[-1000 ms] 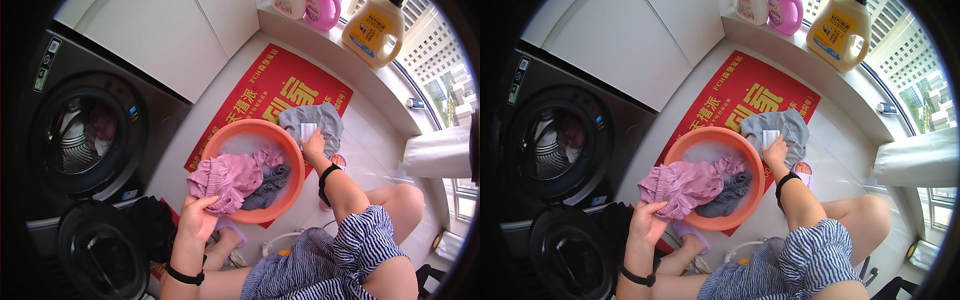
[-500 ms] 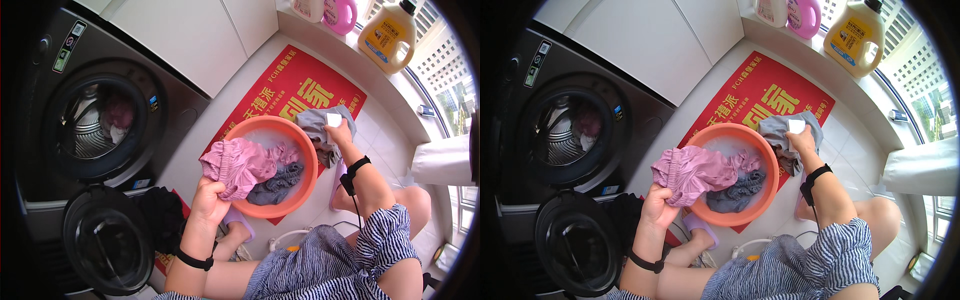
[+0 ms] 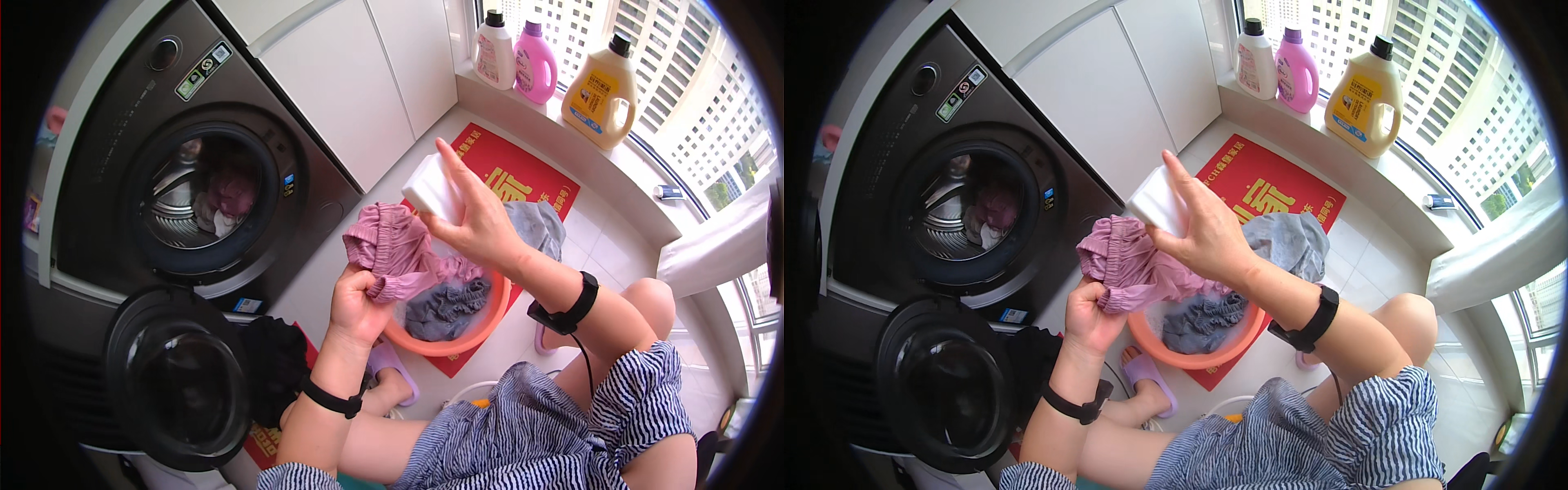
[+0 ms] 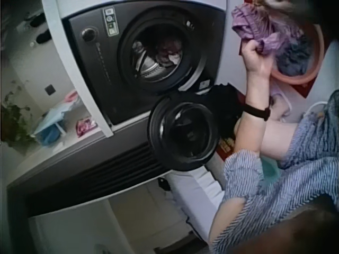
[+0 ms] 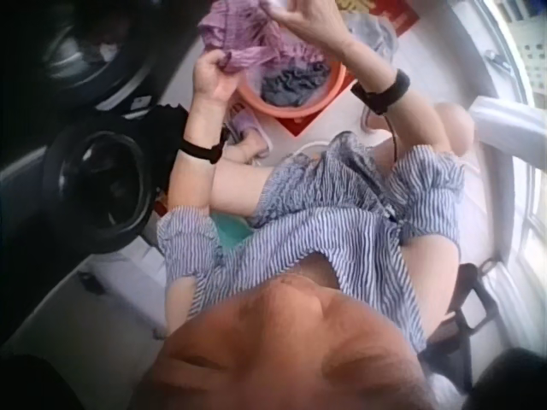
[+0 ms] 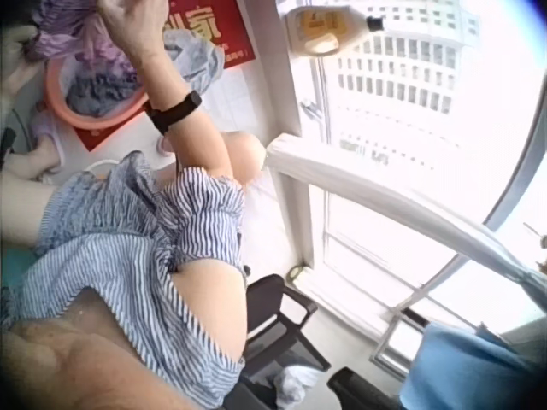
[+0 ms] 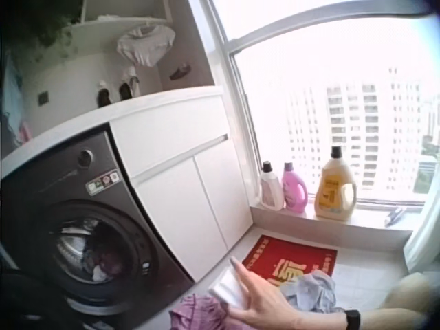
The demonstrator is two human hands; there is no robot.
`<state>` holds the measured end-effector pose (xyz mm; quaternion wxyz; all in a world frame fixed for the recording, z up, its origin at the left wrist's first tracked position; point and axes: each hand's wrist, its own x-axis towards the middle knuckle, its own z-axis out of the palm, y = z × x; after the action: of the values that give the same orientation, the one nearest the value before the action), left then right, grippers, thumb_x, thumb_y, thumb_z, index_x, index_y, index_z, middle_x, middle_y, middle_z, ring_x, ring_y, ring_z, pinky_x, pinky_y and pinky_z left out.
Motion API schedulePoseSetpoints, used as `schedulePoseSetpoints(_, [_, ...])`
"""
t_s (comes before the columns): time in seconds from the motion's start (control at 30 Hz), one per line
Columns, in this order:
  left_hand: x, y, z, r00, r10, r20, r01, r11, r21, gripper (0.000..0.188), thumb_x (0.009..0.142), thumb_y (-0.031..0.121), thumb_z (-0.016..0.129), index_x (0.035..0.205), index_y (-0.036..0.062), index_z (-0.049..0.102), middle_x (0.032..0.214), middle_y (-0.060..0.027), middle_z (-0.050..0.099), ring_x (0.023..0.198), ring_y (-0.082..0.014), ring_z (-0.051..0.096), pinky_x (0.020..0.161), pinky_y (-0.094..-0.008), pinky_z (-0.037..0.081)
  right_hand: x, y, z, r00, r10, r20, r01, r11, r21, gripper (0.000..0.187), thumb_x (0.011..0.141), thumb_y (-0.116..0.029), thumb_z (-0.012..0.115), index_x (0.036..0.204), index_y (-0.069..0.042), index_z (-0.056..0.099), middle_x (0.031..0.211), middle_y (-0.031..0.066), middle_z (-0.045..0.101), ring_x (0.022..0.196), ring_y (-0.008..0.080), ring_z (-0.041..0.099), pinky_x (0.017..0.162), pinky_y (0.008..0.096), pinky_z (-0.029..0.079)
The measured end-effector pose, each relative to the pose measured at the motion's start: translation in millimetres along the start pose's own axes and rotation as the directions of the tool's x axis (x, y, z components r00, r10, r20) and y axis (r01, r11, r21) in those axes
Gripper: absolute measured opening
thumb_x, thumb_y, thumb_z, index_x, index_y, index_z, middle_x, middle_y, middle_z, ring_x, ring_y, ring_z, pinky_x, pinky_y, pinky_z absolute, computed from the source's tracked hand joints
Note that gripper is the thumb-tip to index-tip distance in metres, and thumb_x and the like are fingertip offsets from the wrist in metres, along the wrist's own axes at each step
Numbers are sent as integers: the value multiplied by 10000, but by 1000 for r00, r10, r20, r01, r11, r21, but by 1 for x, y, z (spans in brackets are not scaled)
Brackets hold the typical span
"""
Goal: Washing pink undergarments by hand in a pink basin with soap.
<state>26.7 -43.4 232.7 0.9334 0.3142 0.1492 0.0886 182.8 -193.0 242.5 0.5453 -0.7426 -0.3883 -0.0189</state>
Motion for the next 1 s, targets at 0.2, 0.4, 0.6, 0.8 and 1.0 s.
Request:
schedulePoseSetpoints(0.2, [-15,13,27,998,-60,-8,57,981,-184,451,978,411,395,1173,48,577,1138,-126,629,1113,-284,614,958,-419,503,-39,-65,22,888,-369,274,429,880,-205,828,733,-246,763,1472,-140,405,1284,176,506,1124,357,515,940,471,434])
schedulePoseSetpoints(0.4, [-15,-10,26,1000,0,14,4,955,-298,566,1028,510,317,1370,85,466,1368,-94,518,1299,-256,479,1102,-428,381,-32,-44,43,879,-415,234,470,836,-284,685,770,-293,740,1409,-232,504,1295,136,510,1089,330,524,916,475,437])
schedulePoseSetpoints(0.6, [-4,-19,24,995,11,-98,-33,973,-226,524,1047,476,286,1372,111,474,1386,-76,510,1312,-248,464,1125,-439,344,-17,-22,44,970,-207,127,237,922,-305,543,874,-306,653,1394,-221,521,1241,153,538,1054,326,528,912,456,440])
schedulePoseSetpoints(0.8, [6,-9,0,999,-19,-41,14,992,-124,732,963,672,290,1294,62,524,1259,-141,585,1204,-294,558,1035,-439,444,-35,-29,48,871,-408,273,455,880,-137,608,837,-334,679,1417,-286,507,1256,146,535,1049,333,531,914,463,435])
schedulePoseSetpoints(1.0, [8,-20,36,997,-51,-55,40,981,-188,760,973,673,233,1500,130,297,1484,-106,388,1386,-288,372,1140,-464,312,-6,-17,38,966,-233,114,258,901,-349,540,839,-298,686,1362,-257,557,1234,140,548,1024,330,523,875,422,434])
